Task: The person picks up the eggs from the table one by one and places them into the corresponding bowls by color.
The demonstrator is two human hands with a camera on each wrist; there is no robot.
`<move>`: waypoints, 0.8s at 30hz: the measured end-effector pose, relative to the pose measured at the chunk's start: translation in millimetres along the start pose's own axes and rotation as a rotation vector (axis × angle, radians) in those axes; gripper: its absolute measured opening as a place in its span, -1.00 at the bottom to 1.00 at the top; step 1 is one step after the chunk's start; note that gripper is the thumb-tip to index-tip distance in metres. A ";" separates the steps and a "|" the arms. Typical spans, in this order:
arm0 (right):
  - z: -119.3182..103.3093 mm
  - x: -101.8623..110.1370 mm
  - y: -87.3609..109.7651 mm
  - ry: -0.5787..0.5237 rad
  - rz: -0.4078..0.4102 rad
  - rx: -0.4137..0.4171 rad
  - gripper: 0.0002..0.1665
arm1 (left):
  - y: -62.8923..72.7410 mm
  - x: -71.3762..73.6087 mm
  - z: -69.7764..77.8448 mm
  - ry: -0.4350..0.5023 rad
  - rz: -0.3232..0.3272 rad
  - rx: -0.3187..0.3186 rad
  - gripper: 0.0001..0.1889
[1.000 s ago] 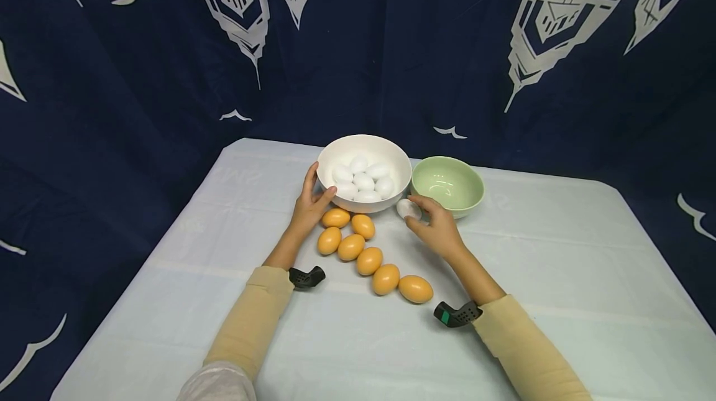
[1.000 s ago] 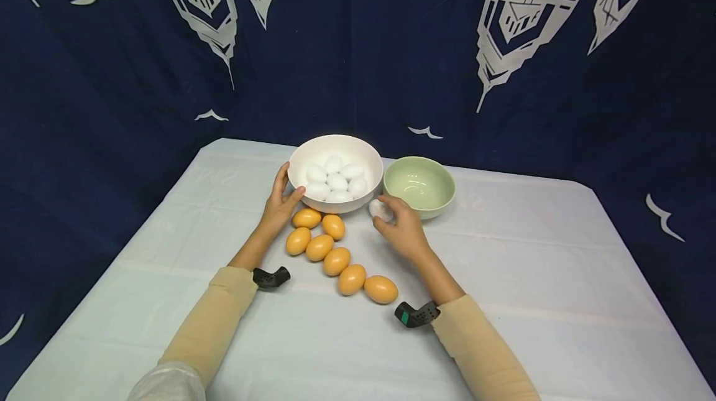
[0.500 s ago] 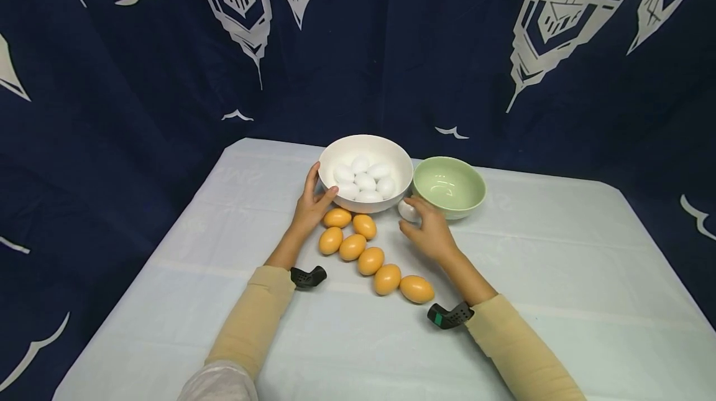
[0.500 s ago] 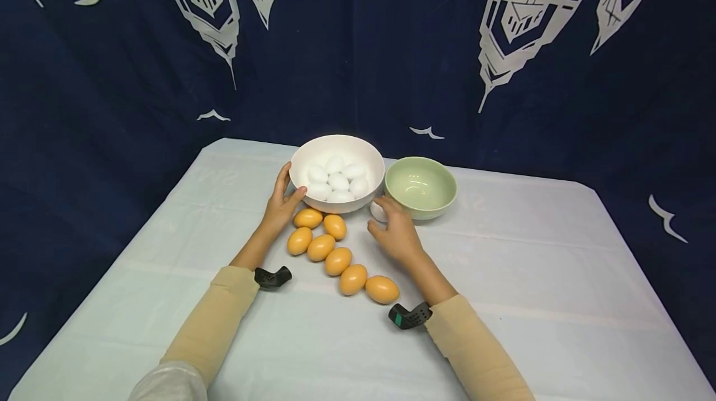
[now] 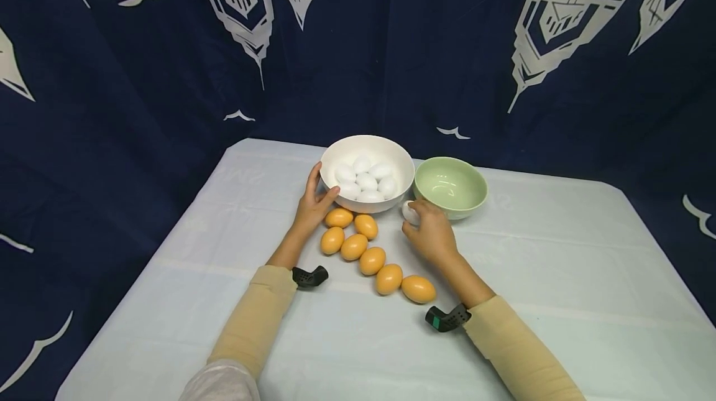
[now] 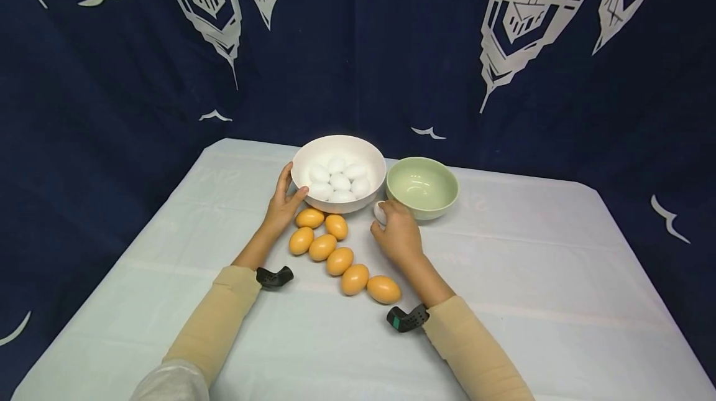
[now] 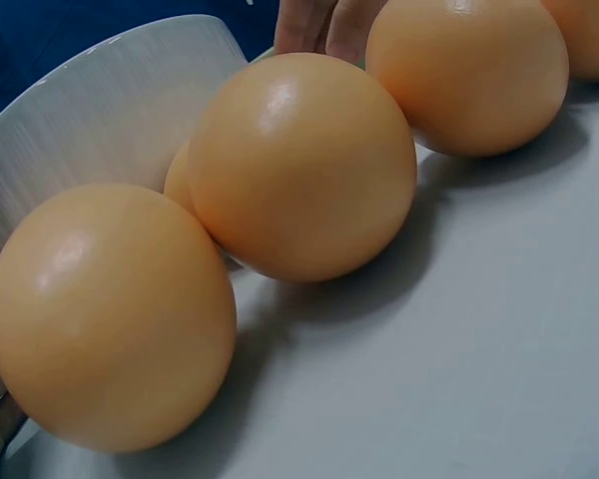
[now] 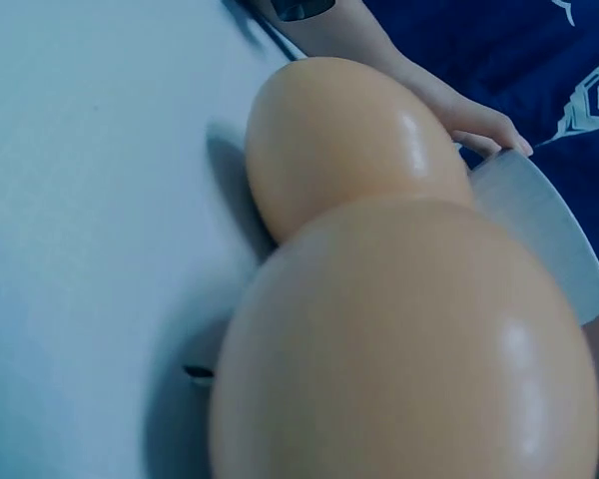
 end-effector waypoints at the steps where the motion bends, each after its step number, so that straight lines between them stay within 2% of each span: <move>1: -0.1 -0.1 0.6 0.014 0.009 -0.002 -0.46 | 0.0 -0.2 -0.1 0.001 -0.002 -0.001 -0.21; 4: 1.4 -0.4 2.3 0.034 0.029 -0.013 -0.46 | 0.3 -0.1 0.2 0.007 -0.010 -0.008 -0.21; 6: 5.0 -1.5 3.3 0.031 0.031 -0.033 -0.46 | 4.1 3.2 9.8 0.006 -0.022 -0.005 -0.20; 8: 9.7 -3.1 3.5 0.009 0.031 -0.047 -0.44 | 3.8 3.6 10.0 0.005 -0.026 -0.008 -0.20; 11: 15.5 -5.9 2.4 -0.035 0.032 -0.051 -0.43 | 3.2 4.4 9.5 -0.003 -0.019 -0.003 -0.21; 13: 17.6 -7.5 0.9 -0.050 0.035 -0.040 -0.42 | -0.7 1.5 -0.1 -0.002 -0.005 -0.009 -0.21; 24: 20.2 -14.2 -7.8 -0.101 0.027 -0.028 -0.38 | -0.1 0.1 -0.9 0.005 -0.001 0.003 -0.21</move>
Point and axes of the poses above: each hand's wrist, its own y-axis away from the middle knuckle, its own x-axis out of the back of the hand, z = x × y, the point moved 4 cm from there along -y, towards the middle knuckle, and after that the axes turned 14 degrees about -y, right-handed, at the moved point
